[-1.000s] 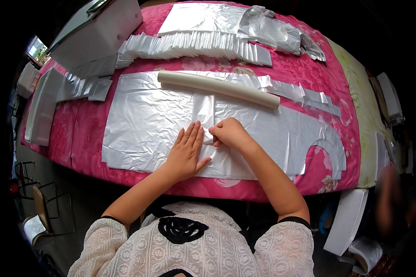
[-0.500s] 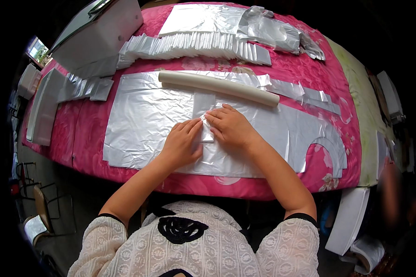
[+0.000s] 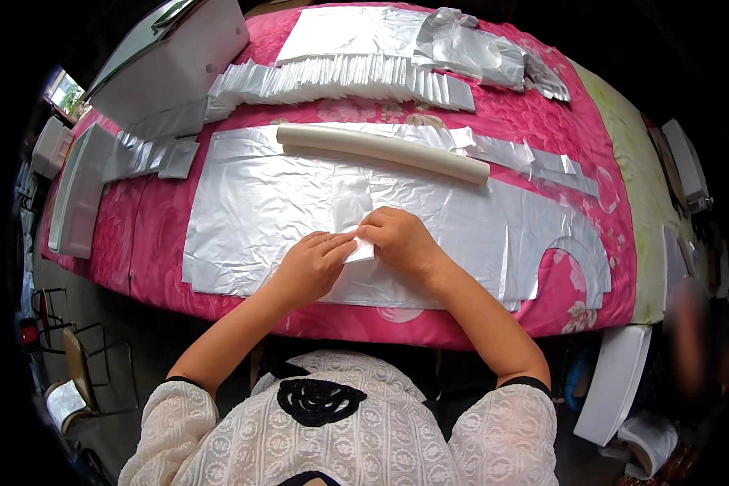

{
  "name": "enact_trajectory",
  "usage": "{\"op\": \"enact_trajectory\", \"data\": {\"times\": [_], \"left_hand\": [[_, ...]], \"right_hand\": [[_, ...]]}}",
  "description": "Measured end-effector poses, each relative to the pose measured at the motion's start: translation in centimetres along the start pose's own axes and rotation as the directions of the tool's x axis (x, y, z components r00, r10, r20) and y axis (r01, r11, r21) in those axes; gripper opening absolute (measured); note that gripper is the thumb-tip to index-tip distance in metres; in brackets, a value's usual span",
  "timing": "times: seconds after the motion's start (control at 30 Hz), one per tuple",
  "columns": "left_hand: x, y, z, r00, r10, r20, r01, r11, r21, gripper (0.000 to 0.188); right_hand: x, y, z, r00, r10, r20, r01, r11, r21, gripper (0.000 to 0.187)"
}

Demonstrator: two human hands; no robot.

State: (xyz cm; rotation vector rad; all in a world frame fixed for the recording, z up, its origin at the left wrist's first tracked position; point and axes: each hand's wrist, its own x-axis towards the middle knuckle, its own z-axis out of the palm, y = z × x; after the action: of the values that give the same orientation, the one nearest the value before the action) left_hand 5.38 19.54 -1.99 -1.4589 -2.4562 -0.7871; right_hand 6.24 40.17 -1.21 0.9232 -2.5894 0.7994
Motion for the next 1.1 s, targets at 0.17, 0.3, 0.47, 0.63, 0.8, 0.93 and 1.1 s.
{"op": "enact_trajectory", "data": {"times": [0.17,0.3,0.47,0.63,0.8,0.93,1.1], "left_hand": [[-2.4,0.9,-0.9,0.999,0.009,0.041,-0.006,0.996,-0.091,0.047],[-2.6,1.1,-0.9,0.99,-0.13,0.057,0.137,0.978,-0.158,0.059],[-1.6,0.9,-0.1,0.857,-0.511,0.062,0.491,0.776,-0.396,0.062],[1.0,0.0,-0.7,0.721,-0.674,0.16,0.688,0.671,-0.277,0.07],[2.0,-1.4,-1.0,0.592,-0.771,0.236,0.788,0.49,-0.374,0.075],[1.9,-1.4,-1.4,0.582,-0.774,0.247,0.797,0.485,-0.359,0.074],[1.1,-0.9,-1.1,0.862,-0.495,-0.111,0.494,0.868,-0.04,0.063]], "right_hand": [[-2.3,-2.3,1.1,0.999,0.009,-0.032,-0.007,0.998,0.058,0.023],[-2.5,-2.3,0.9,0.986,0.163,-0.034,-0.154,0.97,0.19,0.018],[-1.4,-2.8,0.2,0.814,0.557,0.161,-0.566,0.7,0.435,0.015],[0.1,-2.5,0.2,0.623,0.748,0.231,-0.766,0.523,0.373,0.022],[0.8,-1.8,0.6,0.516,0.812,0.272,-0.849,0.443,0.288,0.025],[1.4,-1.6,0.2,0.479,0.813,0.33,-0.873,0.402,0.278,0.025],[1.3,-0.9,0.7,0.495,0.795,0.351,-0.863,0.399,0.311,0.026]]}}
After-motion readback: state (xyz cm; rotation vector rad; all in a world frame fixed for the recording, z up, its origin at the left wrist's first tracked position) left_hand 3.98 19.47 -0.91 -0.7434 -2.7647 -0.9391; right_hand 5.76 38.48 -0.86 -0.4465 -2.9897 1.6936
